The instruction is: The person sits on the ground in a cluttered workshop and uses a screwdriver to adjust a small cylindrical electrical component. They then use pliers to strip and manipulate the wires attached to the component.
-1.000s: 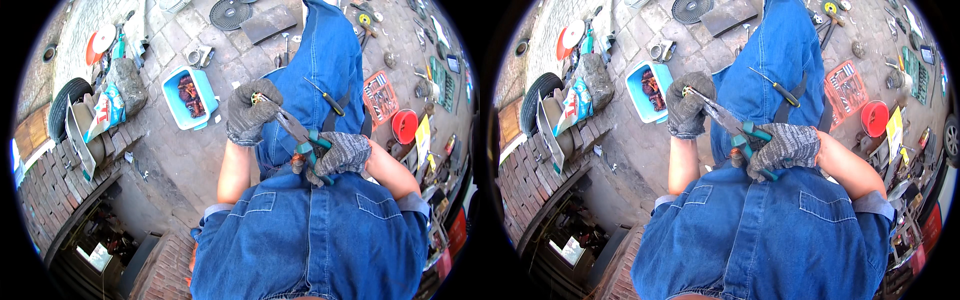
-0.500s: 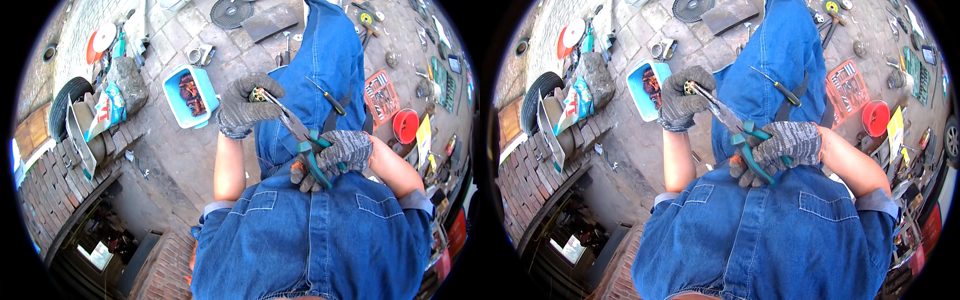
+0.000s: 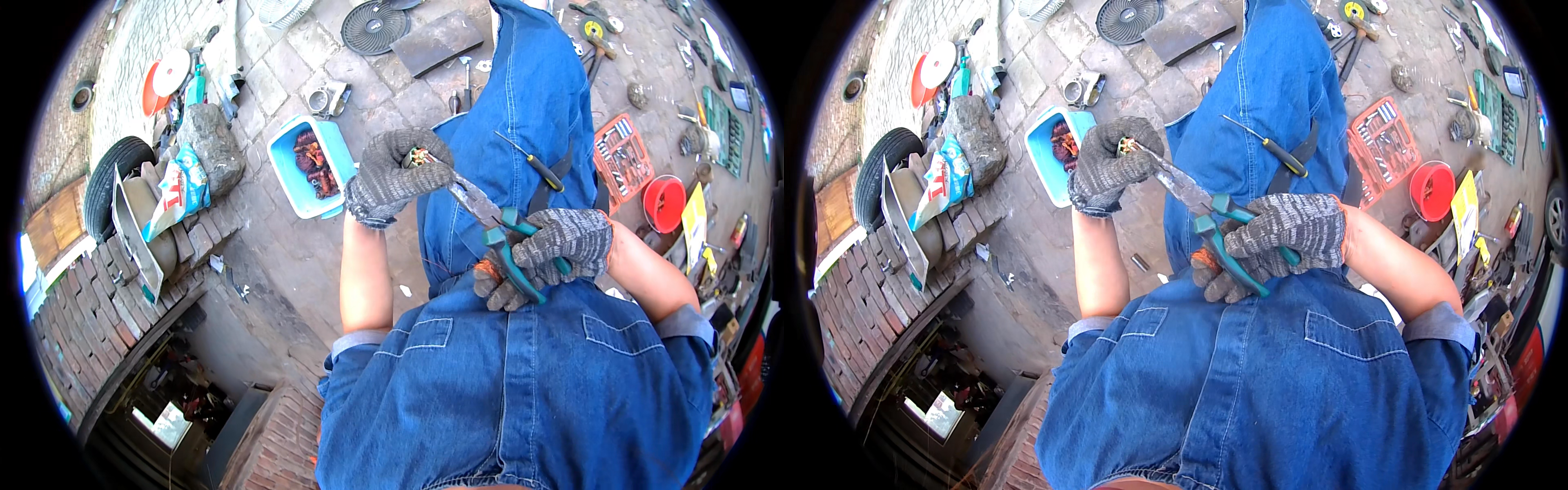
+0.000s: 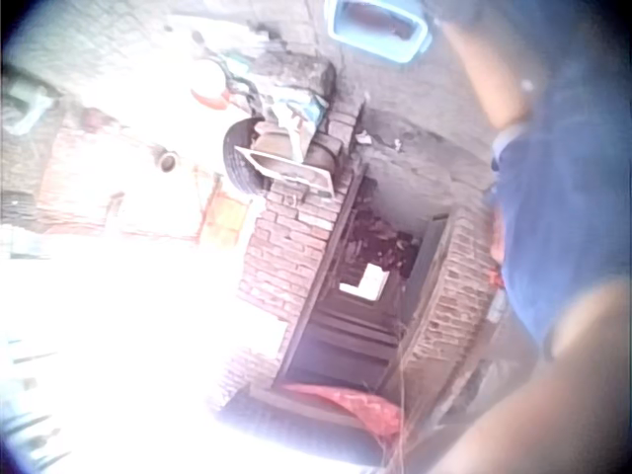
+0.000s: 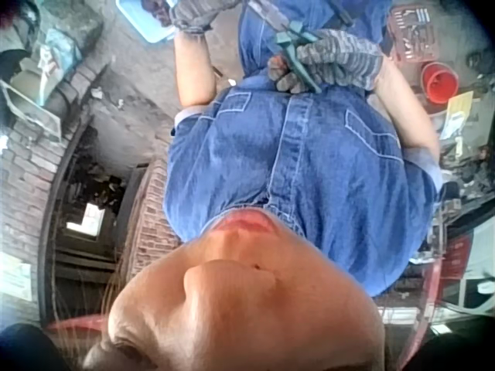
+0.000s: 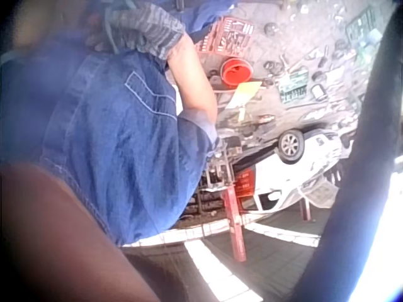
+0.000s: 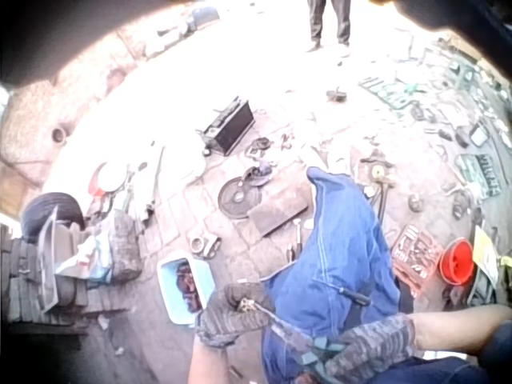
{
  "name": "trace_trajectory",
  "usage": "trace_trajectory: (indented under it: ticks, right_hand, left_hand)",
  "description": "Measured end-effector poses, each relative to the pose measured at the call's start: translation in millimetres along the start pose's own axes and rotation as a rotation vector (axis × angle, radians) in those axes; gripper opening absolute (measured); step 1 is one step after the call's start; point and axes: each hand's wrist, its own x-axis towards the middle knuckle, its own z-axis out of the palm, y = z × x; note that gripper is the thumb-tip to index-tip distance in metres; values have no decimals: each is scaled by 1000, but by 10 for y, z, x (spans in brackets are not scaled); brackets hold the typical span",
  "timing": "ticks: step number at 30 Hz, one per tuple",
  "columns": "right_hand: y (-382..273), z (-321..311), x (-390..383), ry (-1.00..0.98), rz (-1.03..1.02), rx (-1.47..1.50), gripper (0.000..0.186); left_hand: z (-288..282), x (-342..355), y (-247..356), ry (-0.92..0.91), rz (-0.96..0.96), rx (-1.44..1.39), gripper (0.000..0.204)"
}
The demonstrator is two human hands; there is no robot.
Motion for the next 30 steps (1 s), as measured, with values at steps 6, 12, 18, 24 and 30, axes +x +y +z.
trace_trajectory:
  ticks: [6,12,18,24,30]
  right_hand:
    - [48,-89,-4,-38,-29,31,33]
    - [138,-46,90,24,-92,80,25]
    - [157,2,132,225,-140,22,23]
    - [134,-4,136,223,-172,-59,31]
    - [170,61,189,241,-245,-150,23]
  left_hand:
    - [29,19,12,13,-1,-11,24]
    - [31,51,-101,2,96,8,29]
    - [125,109,-304,207,374,198,47]
    - [415,173,-309,613,405,507,32]
    - [689,296,-300,891,455,297,22]
